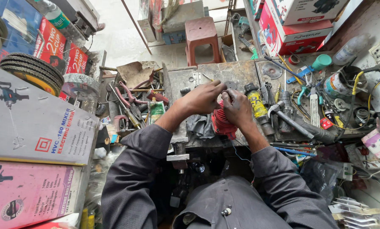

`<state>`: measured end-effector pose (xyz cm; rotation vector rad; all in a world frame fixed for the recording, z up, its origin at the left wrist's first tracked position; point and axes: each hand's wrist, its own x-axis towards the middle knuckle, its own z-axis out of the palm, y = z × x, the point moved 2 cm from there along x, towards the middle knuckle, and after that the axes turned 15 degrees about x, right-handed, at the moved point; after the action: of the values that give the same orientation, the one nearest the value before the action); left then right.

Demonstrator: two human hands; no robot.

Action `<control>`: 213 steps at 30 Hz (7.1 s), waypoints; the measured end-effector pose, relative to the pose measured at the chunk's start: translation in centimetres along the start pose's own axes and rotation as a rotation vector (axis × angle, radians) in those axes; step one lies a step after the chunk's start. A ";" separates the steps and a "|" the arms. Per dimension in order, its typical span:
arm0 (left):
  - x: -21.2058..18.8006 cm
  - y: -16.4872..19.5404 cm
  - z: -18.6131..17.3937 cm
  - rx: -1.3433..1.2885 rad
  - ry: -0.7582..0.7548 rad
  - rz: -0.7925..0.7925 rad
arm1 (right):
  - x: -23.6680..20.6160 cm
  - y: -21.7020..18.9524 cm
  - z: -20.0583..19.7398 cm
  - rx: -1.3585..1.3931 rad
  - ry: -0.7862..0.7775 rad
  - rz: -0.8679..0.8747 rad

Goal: The person handles a disassembled small electric motor on a cluttered workbench, fitting the armature into its housing and applying grease from a sachet. They then place the red motor body onto the housing, align it, and work on fastening the two halves together by hand.

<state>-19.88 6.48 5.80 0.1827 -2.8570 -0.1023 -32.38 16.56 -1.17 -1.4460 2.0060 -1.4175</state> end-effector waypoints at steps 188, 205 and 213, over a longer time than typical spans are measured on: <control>-1.2 0.5 0.8 -0.014 0.089 0.051 | -0.6 1.3 -0.5 0.337 0.051 0.013; -0.8 1.0 8.7 -1.159 0.628 -0.568 | -0.9 0.9 -1.0 0.300 0.103 -0.014; -0.1 0.7 8.6 -1.296 0.703 -0.663 | -1.2 1.7 -0.8 0.297 0.104 -0.019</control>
<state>-22.27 7.66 -2.45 0.6674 -1.4950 -1.5402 -33.29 18.01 -2.52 -1.2887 1.7491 -1.7441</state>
